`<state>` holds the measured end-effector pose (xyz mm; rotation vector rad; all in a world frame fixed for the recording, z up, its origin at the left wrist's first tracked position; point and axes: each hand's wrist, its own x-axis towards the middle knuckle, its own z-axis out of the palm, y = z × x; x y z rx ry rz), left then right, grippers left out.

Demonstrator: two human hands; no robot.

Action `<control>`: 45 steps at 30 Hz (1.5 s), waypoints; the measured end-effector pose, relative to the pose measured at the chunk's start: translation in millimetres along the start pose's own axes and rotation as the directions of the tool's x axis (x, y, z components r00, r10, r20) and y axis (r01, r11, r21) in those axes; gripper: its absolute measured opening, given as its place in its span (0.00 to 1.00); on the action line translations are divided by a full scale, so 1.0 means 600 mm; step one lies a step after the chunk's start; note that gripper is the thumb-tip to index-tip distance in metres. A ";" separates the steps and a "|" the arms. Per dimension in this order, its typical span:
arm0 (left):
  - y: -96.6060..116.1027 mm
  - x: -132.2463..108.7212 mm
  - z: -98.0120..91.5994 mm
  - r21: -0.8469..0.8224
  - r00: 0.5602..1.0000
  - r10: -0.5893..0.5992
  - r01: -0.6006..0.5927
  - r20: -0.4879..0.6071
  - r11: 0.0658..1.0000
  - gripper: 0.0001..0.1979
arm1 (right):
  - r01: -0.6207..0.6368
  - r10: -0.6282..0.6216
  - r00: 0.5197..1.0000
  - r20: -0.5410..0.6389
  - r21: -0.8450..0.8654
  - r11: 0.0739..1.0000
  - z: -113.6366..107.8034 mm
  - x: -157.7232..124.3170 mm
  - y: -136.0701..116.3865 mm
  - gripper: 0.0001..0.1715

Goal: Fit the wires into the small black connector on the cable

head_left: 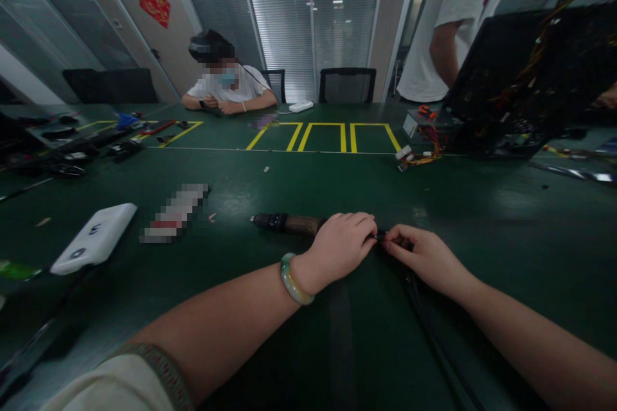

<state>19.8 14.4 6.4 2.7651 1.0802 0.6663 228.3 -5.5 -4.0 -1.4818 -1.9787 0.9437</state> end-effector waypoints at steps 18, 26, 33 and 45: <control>0.000 0.000 -0.001 0.007 1.000 0.013 -0.013 0.006 1.000 0.05 | 0.000 0.000 1.000 -0.003 -0.010 1.000 0.000 -0.001 0.002 0.10; -0.001 0.001 0.000 0.023 0.999 0.045 -0.045 0.014 0.999 0.05 | 0.016 -0.016 1.000 -0.002 -0.004 1.000 0.001 0.001 0.002 0.09; 0.000 0.000 0.000 -0.008 1.000 -0.002 0.002 -0.001 1.000 0.07 | 0.016 -0.016 1.000 -0.004 -0.018 1.000 0.000 0.000 0.003 0.09; 0.000 0.000 -0.001 -0.021 1.000 -0.001 0.001 -0.003 1.000 0.08 | 0.024 -0.024 1.000 -0.009 -0.020 1.000 0.001 0.000 0.005 0.09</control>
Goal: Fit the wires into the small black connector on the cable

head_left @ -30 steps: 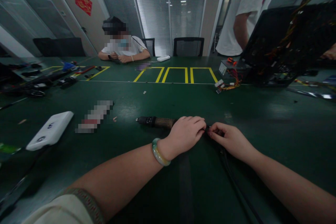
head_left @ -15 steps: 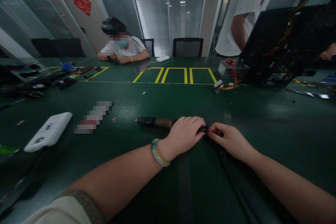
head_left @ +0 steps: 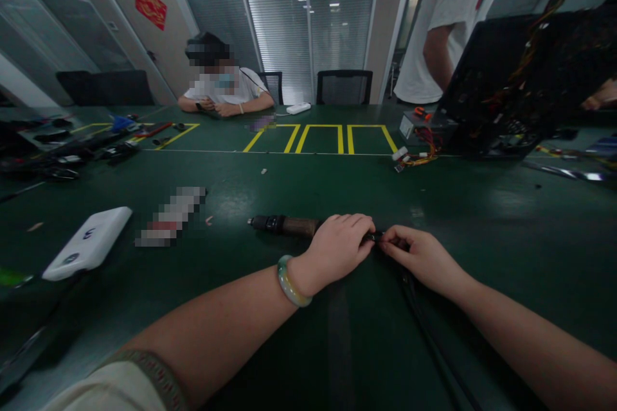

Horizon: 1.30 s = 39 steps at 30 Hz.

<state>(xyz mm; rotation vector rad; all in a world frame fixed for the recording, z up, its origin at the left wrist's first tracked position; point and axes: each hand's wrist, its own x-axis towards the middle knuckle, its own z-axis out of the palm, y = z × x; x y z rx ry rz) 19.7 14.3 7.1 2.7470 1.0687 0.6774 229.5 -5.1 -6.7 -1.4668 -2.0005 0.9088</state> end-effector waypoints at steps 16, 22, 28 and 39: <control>-0.001 0.000 0.002 0.008 1.000 0.012 -0.012 -0.004 1.000 0.04 | -0.005 0.005 1.000 0.005 0.020 1.000 0.000 0.000 -0.001 0.09; 0.000 -0.001 -0.001 0.014 1.000 0.016 -0.016 0.003 1.000 0.06 | 0.001 -0.001 1.000 0.002 -0.007 1.000 -0.002 0.001 -0.004 0.08; -0.001 -0.001 -0.001 0.021 1.000 0.028 -0.028 -0.003 0.999 0.04 | -0.020 0.020 1.000 0.010 -0.006 1.000 -0.001 0.000 -0.001 0.10; 0.002 -0.001 0.001 -0.024 0.999 -0.022 0.021 -0.040 0.999 0.09 | -0.022 0.022 1.000 0.006 -0.003 1.000 0.000 0.001 -0.002 0.10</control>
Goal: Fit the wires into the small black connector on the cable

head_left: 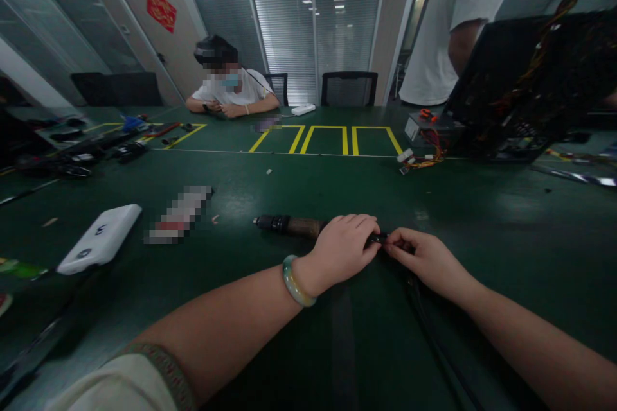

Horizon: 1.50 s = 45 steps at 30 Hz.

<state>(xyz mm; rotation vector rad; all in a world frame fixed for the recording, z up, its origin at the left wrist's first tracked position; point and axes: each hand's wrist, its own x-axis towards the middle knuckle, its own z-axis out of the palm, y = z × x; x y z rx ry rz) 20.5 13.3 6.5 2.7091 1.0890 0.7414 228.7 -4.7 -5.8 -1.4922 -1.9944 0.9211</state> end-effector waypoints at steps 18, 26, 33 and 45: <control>0.002 0.000 -0.003 0.029 1.000 0.011 -0.012 0.022 1.000 0.08 | -0.020 0.020 1.000 0.016 0.003 1.000 -0.004 -0.003 -0.005 0.10; 0.000 0.000 -0.002 0.039 0.999 0.028 -0.029 0.036 0.999 0.07 | -0.008 0.008 1.000 0.012 0.011 1.000 -0.001 -0.001 -0.002 0.09; 0.000 -0.001 0.000 0.032 1.000 0.017 -0.017 0.018 0.999 0.06 | 0.001 -0.001 1.000 0.014 0.015 1.000 -0.002 -0.001 -0.002 0.10; 0.004 -0.001 -0.006 0.039 0.999 0.000 -0.001 0.035 0.999 0.12 | -0.009 0.009 1.000 0.010 0.011 1.000 -0.002 -0.002 -0.004 0.10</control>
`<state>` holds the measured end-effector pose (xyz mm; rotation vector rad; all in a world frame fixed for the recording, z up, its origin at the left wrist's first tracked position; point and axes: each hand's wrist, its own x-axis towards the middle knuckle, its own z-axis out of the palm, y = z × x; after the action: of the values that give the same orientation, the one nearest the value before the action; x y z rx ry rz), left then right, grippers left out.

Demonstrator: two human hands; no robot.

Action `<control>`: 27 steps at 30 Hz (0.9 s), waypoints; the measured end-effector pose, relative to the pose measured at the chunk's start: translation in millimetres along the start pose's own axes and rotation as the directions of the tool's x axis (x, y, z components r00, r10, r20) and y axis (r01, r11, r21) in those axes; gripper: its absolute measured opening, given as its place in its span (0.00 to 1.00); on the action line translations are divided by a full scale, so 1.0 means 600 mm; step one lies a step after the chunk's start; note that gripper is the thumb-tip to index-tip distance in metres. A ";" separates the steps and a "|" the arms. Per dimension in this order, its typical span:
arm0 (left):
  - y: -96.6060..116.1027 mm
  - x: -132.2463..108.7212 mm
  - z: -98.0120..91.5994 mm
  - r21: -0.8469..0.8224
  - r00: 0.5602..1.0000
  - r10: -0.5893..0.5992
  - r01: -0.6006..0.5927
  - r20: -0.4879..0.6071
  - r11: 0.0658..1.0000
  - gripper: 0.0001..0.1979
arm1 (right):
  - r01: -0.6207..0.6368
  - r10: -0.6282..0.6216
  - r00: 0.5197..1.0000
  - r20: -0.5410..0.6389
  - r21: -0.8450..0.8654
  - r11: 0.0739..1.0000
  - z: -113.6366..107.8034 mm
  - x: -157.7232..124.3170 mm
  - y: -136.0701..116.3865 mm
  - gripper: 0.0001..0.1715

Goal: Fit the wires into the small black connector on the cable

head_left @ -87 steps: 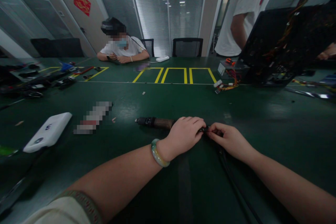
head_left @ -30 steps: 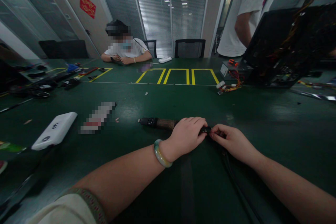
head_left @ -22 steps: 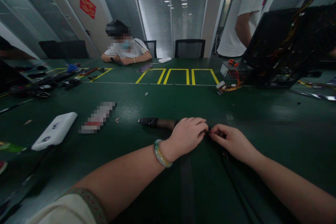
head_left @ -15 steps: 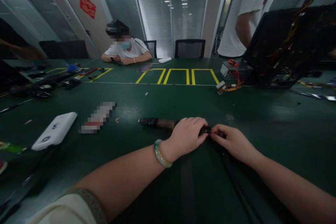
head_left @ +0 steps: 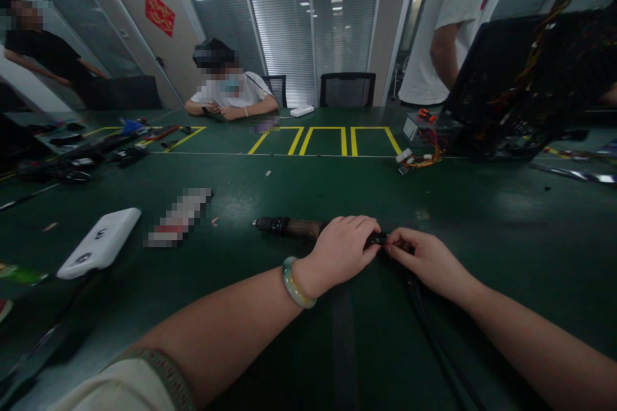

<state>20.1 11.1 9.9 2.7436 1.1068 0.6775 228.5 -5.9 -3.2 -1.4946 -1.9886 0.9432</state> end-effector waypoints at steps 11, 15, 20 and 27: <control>-0.003 0.001 0.001 0.023 0.999 0.033 -0.033 0.013 0.999 0.08 | 0.003 -0.003 1.000 -0.003 0.000 1.000 0.002 0.001 0.000 0.09; -0.002 0.001 0.001 0.019 1.000 0.002 -0.002 0.004 1.000 0.10 | 0.016 -0.016 1.000 -0.018 -0.001 1.000 0.003 0.001 0.003 0.09; -0.004 0.001 0.004 0.012 0.999 0.034 -0.034 0.001 0.999 0.04 | 0.019 -0.019 1.000 -0.011 -0.017 1.000 0.000 0.000 0.000 0.09; -0.005 0.000 0.006 -0.021 1.000 -0.001 0.001 -0.009 1.000 0.09 | 0.011 -0.011 1.000 -0.011 -0.014 1.000 0.001 0.000 0.001 0.09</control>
<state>19.8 13.4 6.2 2.7249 1.0961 0.6975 228.2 -5.7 -4.0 -1.4918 -1.9976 0.9158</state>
